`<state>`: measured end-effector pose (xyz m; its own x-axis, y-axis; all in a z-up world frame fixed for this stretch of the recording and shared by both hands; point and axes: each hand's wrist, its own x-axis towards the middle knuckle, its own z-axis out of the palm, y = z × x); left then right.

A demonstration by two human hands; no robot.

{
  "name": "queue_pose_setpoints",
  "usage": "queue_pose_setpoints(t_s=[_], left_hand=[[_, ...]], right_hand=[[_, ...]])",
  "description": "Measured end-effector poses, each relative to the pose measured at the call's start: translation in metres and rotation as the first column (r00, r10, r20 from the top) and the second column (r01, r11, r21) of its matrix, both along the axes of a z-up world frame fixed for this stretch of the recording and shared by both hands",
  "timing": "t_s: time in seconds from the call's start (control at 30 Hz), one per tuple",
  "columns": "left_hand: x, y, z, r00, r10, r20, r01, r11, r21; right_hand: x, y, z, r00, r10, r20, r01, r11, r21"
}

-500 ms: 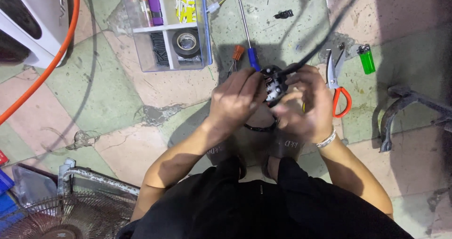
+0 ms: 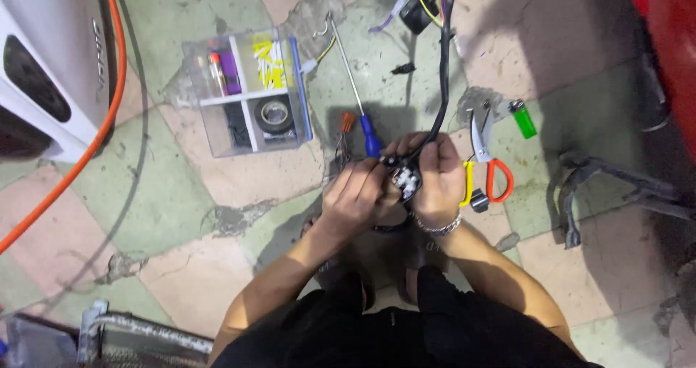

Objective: The person works on a small black electronic device, using a lighter to heat and shrink orange tubing around wires. They use scissors to cut wires and a screwdriver to adjust components inside the device's casing. The person repeatedly connects and disconnects wires, manipulating the device and its internal parts.

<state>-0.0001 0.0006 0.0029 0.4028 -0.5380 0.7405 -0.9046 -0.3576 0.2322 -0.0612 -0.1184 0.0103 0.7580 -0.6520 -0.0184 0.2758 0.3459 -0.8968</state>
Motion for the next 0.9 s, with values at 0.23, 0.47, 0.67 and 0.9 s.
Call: queue_pose_setpoints(t_s=[0.23, 0.47, 0.67, 0.9], left_hand=[[0.001, -0.006, 0.033, 0.995, -0.003, -0.095, -0.016, 0.979, -0.202], [0.003, -0.012, 0.047, 0.987, 0.041, -0.155, -0.063, 0.988, -0.140], [-0.001, -0.007, 0.028, 0.983, 0.052, -0.174, -0.067, 0.994, -0.084], [-0.004, -0.010, 0.035, 0.976, 0.046, -0.212, -0.063, 0.996, -0.071]], right_hand=[[-0.003, 0.007, -0.005, 0.996, -0.038, 0.075, 0.035, 0.998, 0.043], [0.000, 0.004, 0.005, 0.998, -0.064, -0.007, 0.061, 0.969, -0.241], [0.006, 0.009, 0.019, 0.995, -0.084, -0.057, 0.051, 0.897, -0.439], [0.004, 0.013, 0.021, 0.981, -0.165, -0.102, 0.077, 0.812, -0.579]])
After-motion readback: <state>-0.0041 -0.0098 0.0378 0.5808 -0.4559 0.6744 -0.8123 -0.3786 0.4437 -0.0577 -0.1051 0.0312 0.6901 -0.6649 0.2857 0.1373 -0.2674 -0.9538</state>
